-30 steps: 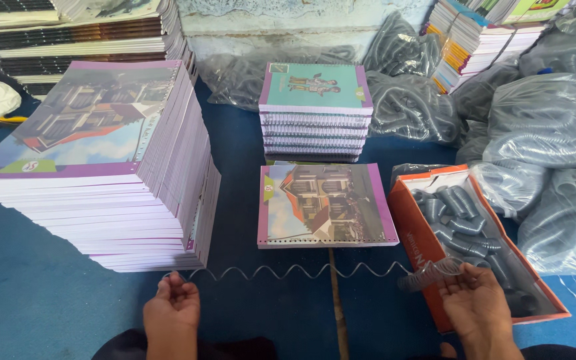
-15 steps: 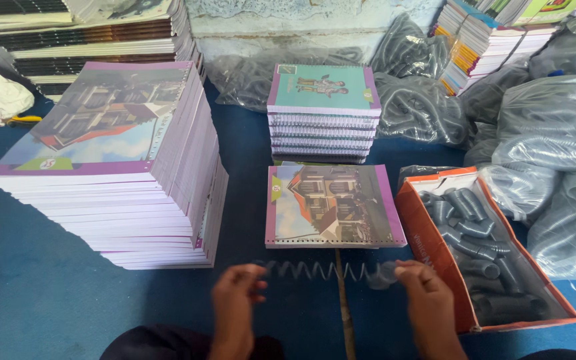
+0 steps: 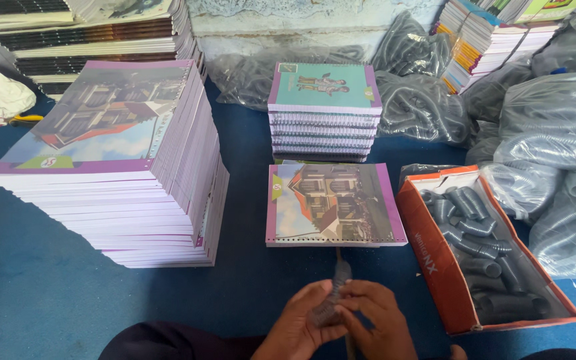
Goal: The person binds a stack of printed pages into a notebook by inserting a plastic spiral coil through the pre-punched holes. They align the coil with the holes and push it through by hand, then place the finished notebook on a growing stack.
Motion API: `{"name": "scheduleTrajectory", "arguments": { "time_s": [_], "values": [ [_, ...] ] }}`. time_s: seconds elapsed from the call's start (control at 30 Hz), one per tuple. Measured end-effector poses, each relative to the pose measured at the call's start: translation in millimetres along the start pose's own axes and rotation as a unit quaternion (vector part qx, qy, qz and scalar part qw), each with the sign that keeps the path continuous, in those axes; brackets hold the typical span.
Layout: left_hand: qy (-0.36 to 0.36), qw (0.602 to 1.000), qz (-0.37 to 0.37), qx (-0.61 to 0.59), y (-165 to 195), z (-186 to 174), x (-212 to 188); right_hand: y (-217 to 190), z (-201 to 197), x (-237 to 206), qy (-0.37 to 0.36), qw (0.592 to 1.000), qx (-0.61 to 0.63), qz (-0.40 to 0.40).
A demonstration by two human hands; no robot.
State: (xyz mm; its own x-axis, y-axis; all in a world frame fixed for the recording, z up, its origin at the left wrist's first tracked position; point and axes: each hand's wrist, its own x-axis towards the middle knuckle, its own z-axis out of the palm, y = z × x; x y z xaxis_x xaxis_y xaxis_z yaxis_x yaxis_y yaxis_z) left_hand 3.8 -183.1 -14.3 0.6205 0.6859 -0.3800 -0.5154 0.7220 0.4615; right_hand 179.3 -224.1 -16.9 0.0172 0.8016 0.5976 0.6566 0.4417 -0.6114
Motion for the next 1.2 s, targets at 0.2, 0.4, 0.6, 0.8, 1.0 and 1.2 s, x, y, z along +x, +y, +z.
{"name": "scheduleTrajectory", "arguments": {
  "time_s": [0.2,0.4,0.6,0.8,1.0,1.2],
  "values": [
    [0.106,0.986,-0.037,0.126,18,4,-2,1,-11,0,0.021,0.980,0.085,0.177],
    [0.088,0.977,-0.029,0.194,36,15,-18,18,-23,23,0.097,0.778,0.182,0.593],
    [0.117,0.947,-0.018,0.300,51,24,-29,20,-21,20,0.000,0.720,0.421,0.552],
    [0.027,0.876,0.028,0.480,77,12,-30,20,-11,11,-0.032,0.775,0.415,0.475],
    [-0.050,0.880,0.035,0.471,82,0,-25,21,5,8,-0.106,0.839,0.349,0.405],
    [0.038,0.809,0.186,0.556,77,-6,-25,9,27,10,-0.116,0.816,0.392,0.408]
  ]
}}
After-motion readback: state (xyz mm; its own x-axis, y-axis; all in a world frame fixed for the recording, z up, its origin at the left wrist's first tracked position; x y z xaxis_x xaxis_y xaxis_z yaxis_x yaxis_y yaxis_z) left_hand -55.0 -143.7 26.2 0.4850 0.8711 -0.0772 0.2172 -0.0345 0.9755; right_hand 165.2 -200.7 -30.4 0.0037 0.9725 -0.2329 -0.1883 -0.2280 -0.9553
